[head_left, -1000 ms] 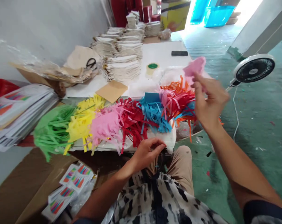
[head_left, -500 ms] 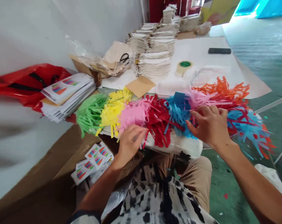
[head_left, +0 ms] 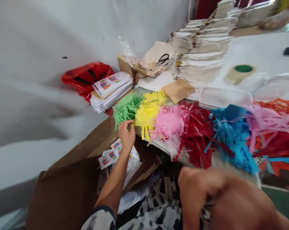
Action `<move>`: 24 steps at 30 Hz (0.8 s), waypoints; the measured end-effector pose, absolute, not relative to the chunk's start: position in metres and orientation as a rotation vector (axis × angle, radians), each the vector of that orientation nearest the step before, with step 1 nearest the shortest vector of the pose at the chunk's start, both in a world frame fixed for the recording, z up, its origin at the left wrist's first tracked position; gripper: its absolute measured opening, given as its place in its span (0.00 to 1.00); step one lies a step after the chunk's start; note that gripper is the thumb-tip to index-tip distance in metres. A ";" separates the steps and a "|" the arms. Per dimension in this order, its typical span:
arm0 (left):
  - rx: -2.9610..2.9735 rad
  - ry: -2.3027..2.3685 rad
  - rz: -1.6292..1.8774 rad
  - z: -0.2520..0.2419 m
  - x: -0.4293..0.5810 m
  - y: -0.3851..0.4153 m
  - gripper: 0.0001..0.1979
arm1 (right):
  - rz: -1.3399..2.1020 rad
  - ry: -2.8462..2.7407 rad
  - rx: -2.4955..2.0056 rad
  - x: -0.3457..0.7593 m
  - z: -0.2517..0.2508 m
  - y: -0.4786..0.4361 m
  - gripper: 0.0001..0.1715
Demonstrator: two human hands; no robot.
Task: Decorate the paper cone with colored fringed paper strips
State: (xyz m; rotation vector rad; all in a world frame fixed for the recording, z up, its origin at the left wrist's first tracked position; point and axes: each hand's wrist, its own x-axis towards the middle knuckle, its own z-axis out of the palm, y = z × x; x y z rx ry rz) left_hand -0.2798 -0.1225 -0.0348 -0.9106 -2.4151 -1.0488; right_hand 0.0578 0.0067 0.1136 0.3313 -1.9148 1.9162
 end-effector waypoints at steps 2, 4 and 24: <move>-0.910 -2.437 -1.074 -0.038 -0.282 -0.127 0.08 | 1.703 -2.009 0.318 0.016 0.094 0.016 0.06; -0.928 -2.453 -1.115 -0.041 -0.283 -0.127 0.08 | 1.287 -2.247 0.024 -0.034 0.071 0.025 0.07; -1.274 -2.340 -1.548 -0.034 -0.301 -0.114 0.18 | 0.374 -2.593 -0.306 -0.159 0.019 0.048 0.07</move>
